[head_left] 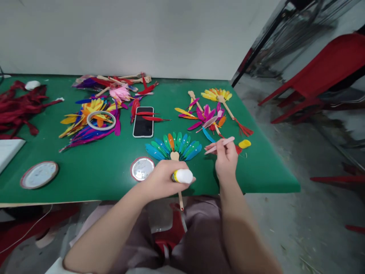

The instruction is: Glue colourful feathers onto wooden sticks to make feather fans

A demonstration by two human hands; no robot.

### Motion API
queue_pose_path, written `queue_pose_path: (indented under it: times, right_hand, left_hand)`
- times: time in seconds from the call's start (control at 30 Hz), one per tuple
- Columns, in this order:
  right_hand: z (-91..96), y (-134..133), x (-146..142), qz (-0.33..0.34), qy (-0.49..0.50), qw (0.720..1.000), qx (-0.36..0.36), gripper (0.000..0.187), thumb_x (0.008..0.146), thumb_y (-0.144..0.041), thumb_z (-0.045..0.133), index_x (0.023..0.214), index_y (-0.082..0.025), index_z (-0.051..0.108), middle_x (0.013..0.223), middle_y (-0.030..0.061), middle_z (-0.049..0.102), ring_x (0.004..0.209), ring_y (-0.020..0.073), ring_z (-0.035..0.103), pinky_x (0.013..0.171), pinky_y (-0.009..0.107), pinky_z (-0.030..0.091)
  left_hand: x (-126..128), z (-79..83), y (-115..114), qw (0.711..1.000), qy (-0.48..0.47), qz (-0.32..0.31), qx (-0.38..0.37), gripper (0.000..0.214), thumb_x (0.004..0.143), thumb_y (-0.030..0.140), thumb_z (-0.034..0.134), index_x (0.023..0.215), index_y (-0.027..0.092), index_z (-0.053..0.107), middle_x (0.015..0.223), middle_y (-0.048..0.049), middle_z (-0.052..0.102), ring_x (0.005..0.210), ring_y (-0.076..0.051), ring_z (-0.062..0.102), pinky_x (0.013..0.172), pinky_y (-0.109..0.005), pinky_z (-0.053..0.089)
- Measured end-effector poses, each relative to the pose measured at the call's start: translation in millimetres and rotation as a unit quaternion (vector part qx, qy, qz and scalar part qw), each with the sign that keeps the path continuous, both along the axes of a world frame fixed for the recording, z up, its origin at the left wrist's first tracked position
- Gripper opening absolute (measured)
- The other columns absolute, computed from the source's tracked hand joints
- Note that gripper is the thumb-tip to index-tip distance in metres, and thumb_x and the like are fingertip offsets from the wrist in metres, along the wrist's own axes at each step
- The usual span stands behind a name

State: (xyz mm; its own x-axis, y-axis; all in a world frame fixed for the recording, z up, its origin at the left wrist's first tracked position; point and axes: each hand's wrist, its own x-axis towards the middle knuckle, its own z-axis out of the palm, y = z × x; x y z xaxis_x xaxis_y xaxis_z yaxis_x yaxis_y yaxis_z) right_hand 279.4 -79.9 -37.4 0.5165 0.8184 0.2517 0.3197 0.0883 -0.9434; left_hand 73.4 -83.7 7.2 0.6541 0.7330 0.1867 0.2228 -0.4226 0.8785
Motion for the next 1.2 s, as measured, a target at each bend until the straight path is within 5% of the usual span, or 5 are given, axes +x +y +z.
queue_pose_path:
  times: [0.2, 0.4, 0.5, 0.83, 1.2]
  right_hand:
    - [-6.3, -8, -7, -0.046, -0.06, 0.993, -0.09, 0.028, 0.083, -0.049, 0.037, 0.081, -0.021, 0.045, 0.051, -0.0067, 0.046, 0.043, 0.0113, 0.048, 0.05, 0.026, 0.046]
    - [-0.2, -7, -5, -0.156, -0.207, 0.95, -0.175, 0.032, 0.08, -0.037, 0.044, 0.096, -0.016, 0.062, 0.074, 0.0054, 0.061, 0.067, 0.0188, 0.054, 0.062, 0.03, 0.039]
    - [2.0, -11, -9, -0.173, -0.26, 0.927, -0.207, 0.036, 0.08, -0.03, 0.043, 0.105, -0.016, 0.064, 0.09, 0.011, 0.064, 0.078, 0.0222, 0.055, 0.064, 0.031, 0.038]
    - [0.3, -19, -16, -0.181, -0.37, 0.883, -0.225, 0.038, 0.083, -0.023, 0.04, 0.113, -0.018, 0.063, 0.093, 0.0112, 0.062, 0.077, 0.0193, 0.054, 0.056, 0.029, 0.033]
    - [4.9, -23, -23, -0.195, -0.412, 0.867, -0.2, 0.031, 0.085, -0.026, 0.043, 0.096, -0.014, 0.068, 0.093, 0.0151, 0.062, 0.085, 0.0246, 0.049, 0.063, 0.032, 0.034]
  left_hand:
    - [-53, -3.1, 29, 0.962, -0.054, 0.269, -0.008, 0.024, 0.067, 0.037, 0.064, 0.063, 0.017, 0.05, 0.059, 0.0039, 0.049, 0.057, -0.009, 0.045, 0.054, -0.02, 0.038]
    - [-98, -21.9, 54, 0.947, -0.064, 0.315, -0.02, 0.033, 0.074, 0.04, 0.056, 0.1, 0.019, 0.059, 0.074, 0.0008, 0.057, 0.067, -0.011, 0.052, 0.063, -0.023, 0.042]
    - [-106, -33.5, 61, 0.925, -0.033, 0.378, -0.018, 0.041, 0.069, 0.044, 0.06, 0.1, 0.017, 0.063, 0.083, -0.0023, 0.06, 0.07, -0.013, 0.053, 0.064, -0.024, 0.043]
    - [-110, -42.7, 63, 0.923, -0.038, 0.38, -0.04, 0.045, 0.066, 0.046, 0.061, 0.099, 0.015, 0.063, 0.085, -0.0044, 0.065, 0.077, -0.016, 0.06, 0.071, -0.026, 0.047]
    - [-112, -51.8, 62, 0.914, 0.005, 0.405, -0.005, 0.036, 0.069, 0.046, 0.06, 0.093, 0.018, 0.063, 0.084, -0.0026, 0.066, 0.075, -0.016, 0.059, 0.071, -0.025, 0.044]
